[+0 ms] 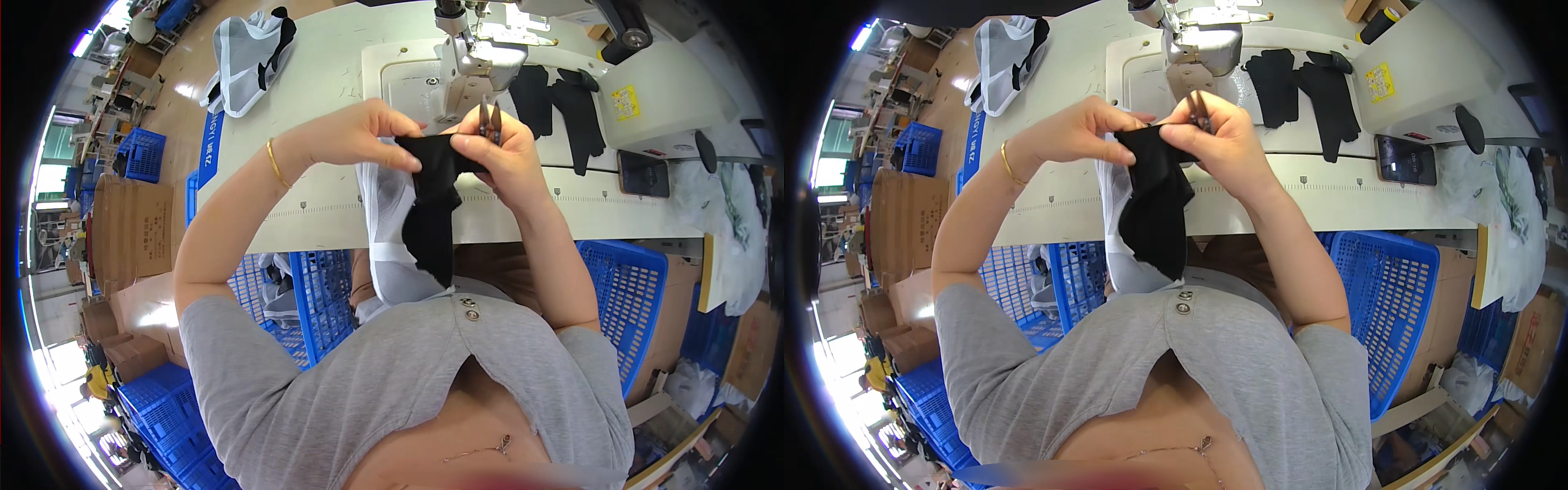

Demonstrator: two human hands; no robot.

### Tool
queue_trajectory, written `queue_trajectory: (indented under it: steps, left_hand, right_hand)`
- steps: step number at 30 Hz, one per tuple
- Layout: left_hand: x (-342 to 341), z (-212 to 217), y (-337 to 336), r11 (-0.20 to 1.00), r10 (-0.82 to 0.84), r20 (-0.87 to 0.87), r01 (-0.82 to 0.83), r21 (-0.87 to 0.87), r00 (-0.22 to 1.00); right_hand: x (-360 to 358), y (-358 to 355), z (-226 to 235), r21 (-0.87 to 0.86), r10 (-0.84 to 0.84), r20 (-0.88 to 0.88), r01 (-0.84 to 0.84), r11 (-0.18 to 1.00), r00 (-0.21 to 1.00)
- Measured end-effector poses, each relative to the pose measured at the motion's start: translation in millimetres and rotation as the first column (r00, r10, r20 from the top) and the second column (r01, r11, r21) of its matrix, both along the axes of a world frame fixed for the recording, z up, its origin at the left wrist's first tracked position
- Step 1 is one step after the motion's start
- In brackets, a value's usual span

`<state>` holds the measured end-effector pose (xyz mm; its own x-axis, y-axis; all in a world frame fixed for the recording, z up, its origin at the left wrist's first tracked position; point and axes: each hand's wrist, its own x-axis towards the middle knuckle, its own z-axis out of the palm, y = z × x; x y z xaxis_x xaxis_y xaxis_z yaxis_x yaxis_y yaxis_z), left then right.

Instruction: Stitching black material onto shoe uppers using an industrial sewing machine.

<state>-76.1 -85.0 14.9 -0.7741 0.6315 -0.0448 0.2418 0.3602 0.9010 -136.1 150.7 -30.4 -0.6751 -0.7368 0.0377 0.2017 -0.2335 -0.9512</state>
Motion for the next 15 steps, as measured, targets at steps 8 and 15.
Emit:
queue_trajectory:
  steps: [8, 15]
  left_hand:
    - [25.4, 30.4, 1.7, 0.565, 0.629, -0.438, -0.765, -0.310, 0.642]
    - [49.5, 13.4, 24.3, 0.580, 0.780, -0.211, -0.807, -0.111, 0.589]
  right_hand:
    - [15.5, -6.5, -2.0, -0.009, -0.391, -0.398, 0.422, 0.906, 0.830]
    - [35.1, -18.1, 17.4, 0.280, -0.037, -0.381, 0.153, 0.948, 0.924]
